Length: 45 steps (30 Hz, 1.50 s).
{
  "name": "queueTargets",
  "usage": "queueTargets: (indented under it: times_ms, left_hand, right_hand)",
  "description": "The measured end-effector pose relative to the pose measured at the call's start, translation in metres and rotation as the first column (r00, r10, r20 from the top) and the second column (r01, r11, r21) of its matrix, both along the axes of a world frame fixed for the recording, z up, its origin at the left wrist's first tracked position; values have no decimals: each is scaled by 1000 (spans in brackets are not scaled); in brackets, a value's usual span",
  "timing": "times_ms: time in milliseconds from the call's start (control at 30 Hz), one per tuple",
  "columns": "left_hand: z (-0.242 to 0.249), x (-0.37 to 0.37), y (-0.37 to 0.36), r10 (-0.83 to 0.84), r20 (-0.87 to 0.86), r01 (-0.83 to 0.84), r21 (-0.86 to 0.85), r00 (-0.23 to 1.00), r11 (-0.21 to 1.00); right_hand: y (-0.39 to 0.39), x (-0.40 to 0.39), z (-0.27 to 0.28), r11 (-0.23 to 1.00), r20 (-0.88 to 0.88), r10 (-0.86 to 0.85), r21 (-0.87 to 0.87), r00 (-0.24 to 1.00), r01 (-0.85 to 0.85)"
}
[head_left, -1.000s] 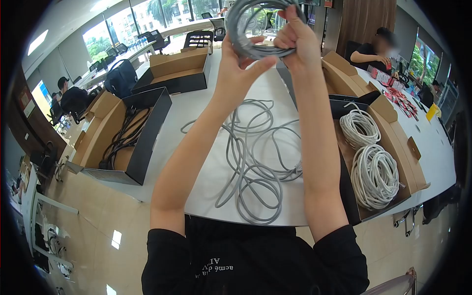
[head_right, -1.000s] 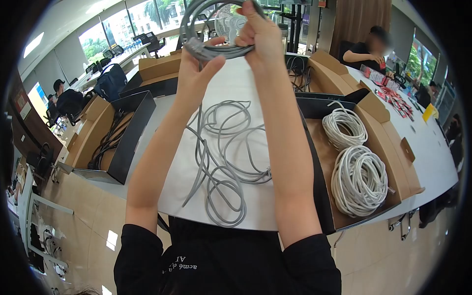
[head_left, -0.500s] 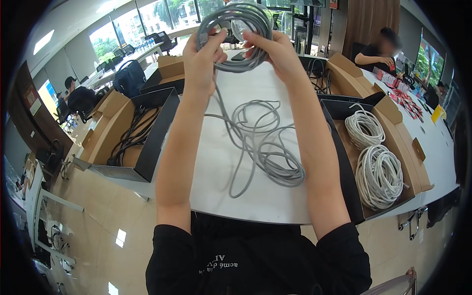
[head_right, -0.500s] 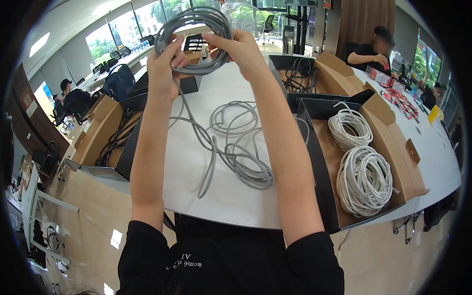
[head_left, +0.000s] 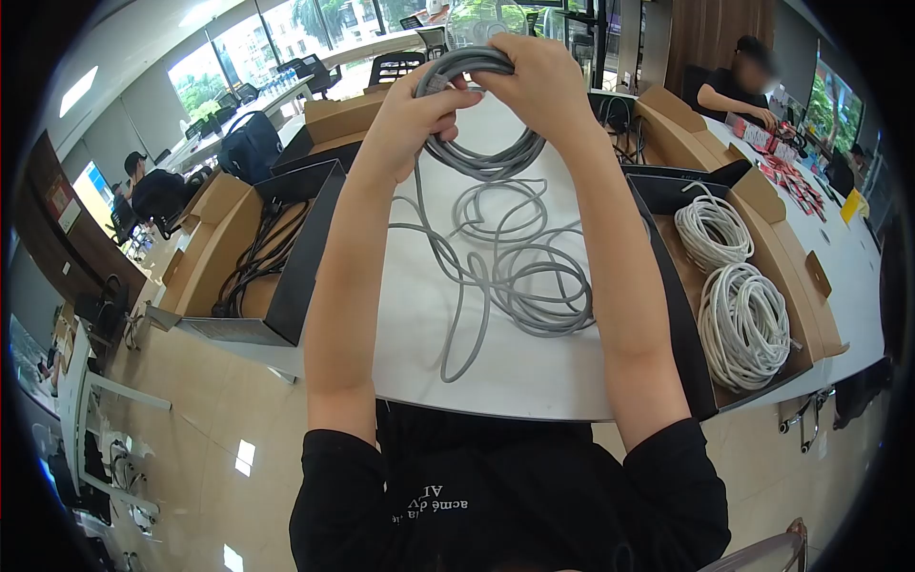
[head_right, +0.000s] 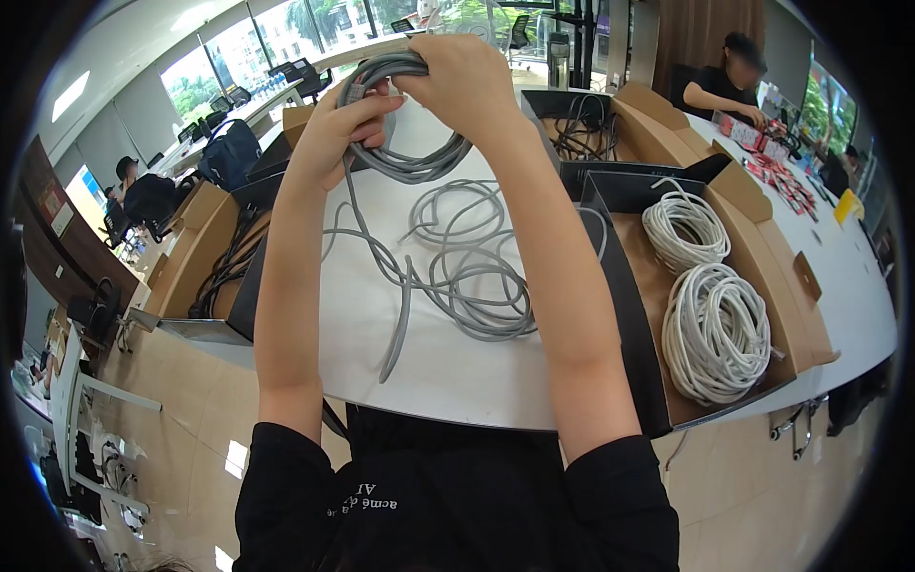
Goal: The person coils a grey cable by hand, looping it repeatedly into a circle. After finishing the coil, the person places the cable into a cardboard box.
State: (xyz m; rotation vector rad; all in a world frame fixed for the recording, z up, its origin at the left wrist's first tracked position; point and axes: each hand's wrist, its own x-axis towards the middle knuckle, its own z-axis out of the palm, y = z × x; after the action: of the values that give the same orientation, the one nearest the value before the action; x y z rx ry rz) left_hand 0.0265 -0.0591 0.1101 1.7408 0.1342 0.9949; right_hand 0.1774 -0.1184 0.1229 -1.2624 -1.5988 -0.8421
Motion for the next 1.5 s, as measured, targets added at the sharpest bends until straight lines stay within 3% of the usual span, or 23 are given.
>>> queueTargets:
  times_ms: [100,233,267,333,433,467,600,700,833,867,967,1100,1233,1433,1500]
  left_hand:
    - [1,6,-7,55,-6,-55,47,998,997]
    - [-3,11,-7,93,-53,-83,165,994,983]
    - [-3,11,-9,46,-67,-38,113,997,993]
    - [-4,18,-14,5,85,-7,32,996,999]
    - [-4,20,-14,-60,208,63,-6,976,998]
    - [-3,18,-14,-82,233,86,-6,969,996]
    - [5,8,-17,-13,250,43,-113,968,993]
    - [11,-7,-13,2,81,2,-45,997,999]
    - [6,-9,-8,103,-104,-80,206,989,975]
    - [6,-10,-8,192,-139,-139,320,972,937]
    - [6,-10,-6,384,-206,-264,443,900,857]
    - [0,-3,-3,430,-201,-242,590,880,771]
    - [3,0,-13,498,-250,-319,520,831,792]
    - [-5,13,-9,385,-215,-182,614,897,768]
    - [-4,15,-10,347,-161,-207,552,924,808]
  right_hand:
    - [-1,8,2,997,-118,13,-68,993,-21]
    - [1,23,4,986,-336,165,56,928,-155]
    - [0,25,7,981,-377,189,102,907,-162]
    - [-3,24,11,972,-454,230,147,861,-182]
    - [4,16,6,932,-571,362,204,736,-301]
    - [8,10,4,845,-656,505,244,561,-475]
    - [-3,1,9,844,-534,495,106,686,-526]
    - [-18,2,18,631,-479,660,-67,579,-773]
    - [-36,5,13,573,-477,565,-361,674,-736]
    - [-33,7,12,571,-406,569,-432,715,-698]
    - [-33,11,11,535,-355,485,-603,799,-592]
    - [-24,8,6,569,-298,364,-680,883,-463]
    - [-14,12,3,597,-324,290,-674,901,-435]
    - [-17,33,9,736,-272,309,-538,911,-410]
    - [-18,34,9,754,-302,365,-458,880,-470]
